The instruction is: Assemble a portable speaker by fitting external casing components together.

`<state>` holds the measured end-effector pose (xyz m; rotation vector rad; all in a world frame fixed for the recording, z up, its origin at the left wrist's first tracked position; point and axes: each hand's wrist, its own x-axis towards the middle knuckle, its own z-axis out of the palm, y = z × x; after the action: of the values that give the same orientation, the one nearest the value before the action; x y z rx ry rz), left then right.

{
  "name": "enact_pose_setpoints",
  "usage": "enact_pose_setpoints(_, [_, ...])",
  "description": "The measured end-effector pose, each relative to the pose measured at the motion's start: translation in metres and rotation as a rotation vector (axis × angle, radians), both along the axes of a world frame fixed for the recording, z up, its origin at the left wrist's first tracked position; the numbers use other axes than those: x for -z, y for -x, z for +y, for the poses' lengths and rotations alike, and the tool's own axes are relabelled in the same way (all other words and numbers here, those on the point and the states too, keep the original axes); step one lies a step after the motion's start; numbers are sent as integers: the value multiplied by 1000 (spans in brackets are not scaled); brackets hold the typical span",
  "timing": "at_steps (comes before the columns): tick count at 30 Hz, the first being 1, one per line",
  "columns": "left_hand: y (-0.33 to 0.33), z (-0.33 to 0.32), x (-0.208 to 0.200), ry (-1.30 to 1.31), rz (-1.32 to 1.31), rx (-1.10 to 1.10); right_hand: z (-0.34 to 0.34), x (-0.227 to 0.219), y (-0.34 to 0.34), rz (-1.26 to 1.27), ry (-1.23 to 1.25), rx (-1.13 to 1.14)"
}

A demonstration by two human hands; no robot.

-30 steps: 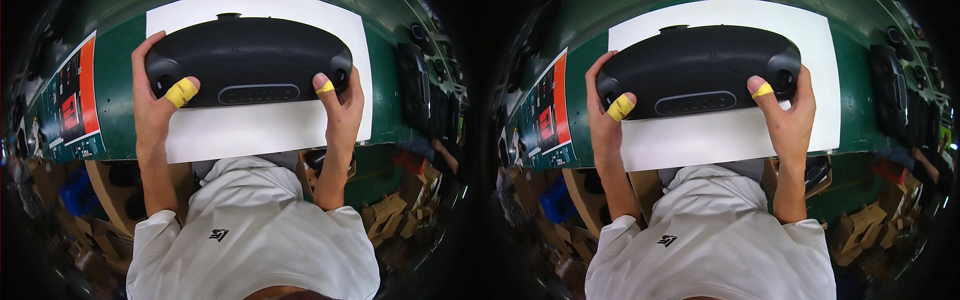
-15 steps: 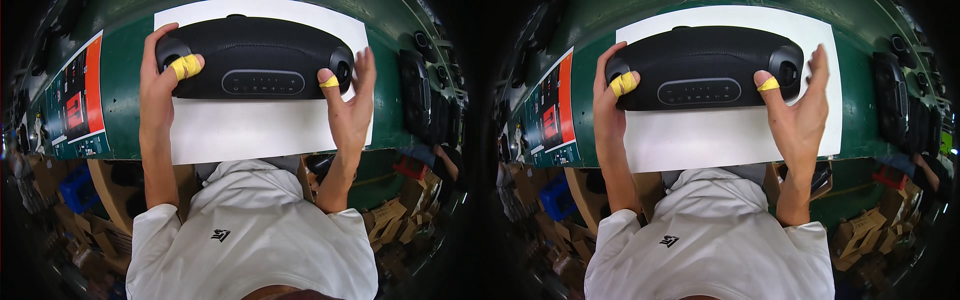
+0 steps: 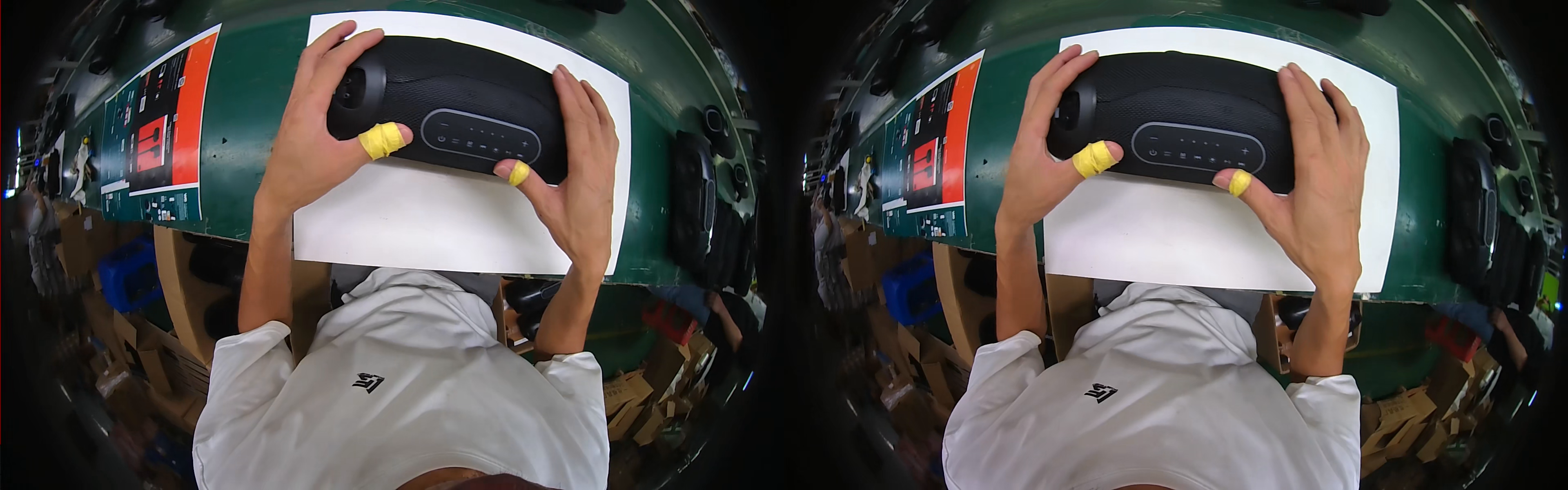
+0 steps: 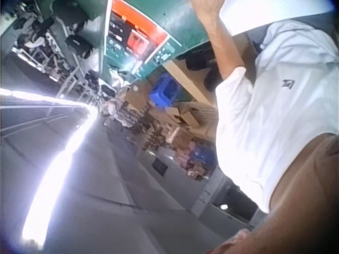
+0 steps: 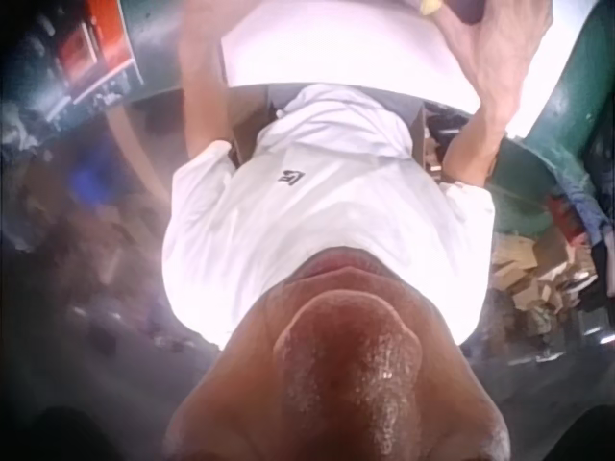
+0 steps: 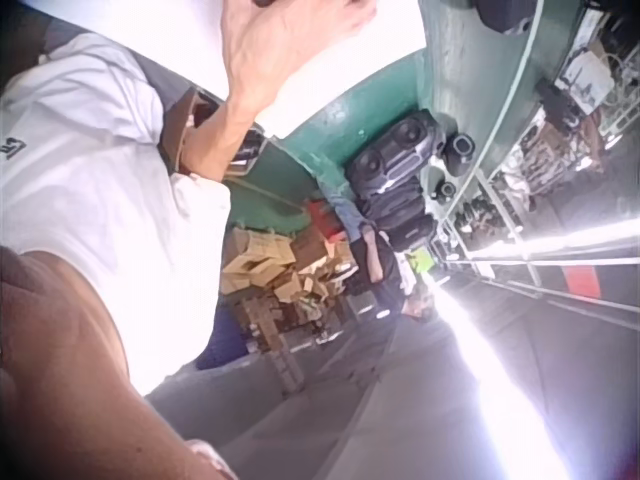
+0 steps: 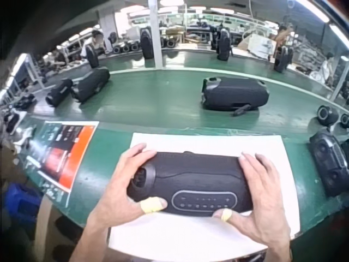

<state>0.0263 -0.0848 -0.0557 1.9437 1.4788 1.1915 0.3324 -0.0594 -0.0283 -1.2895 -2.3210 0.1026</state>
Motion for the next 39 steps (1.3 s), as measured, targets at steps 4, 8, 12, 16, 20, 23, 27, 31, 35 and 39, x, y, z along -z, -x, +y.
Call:
enact_pose_setpoints(4, [3,2,-1,1,32,3,1,0,-4,50,-1,3])
enact_pose_setpoints(8, [1,10,-3,32,23,29,-1,0,-30,334,158,42])
enact_pose_setpoints(12, [6,8,2,42,2,22,-3,28,-57,535,367,128])
enact_pose_setpoints(16, [10,16,4,64,82,25,-17,44,-65,595,497,194])
enact_pose_setpoints(20, [12,24,7,71,-68,150,-21,51,-68,635,510,204])
enact_pose_setpoints(23, [17,24,16,153,-302,172,-18,60,-67,652,441,162])
enact_pose_setpoints(27, [30,29,-5,175,-218,192,-12,42,-65,501,245,149])
enact_pose_setpoints(31, [36,45,-58,452,-437,175,0,-33,-60,571,131,208])
enact_pose_setpoints(35, [53,60,-95,856,-456,62,22,-91,-52,510,177,275])
enact_pose_setpoints(39, [48,70,-76,1269,-497,61,45,-85,-68,557,346,136])
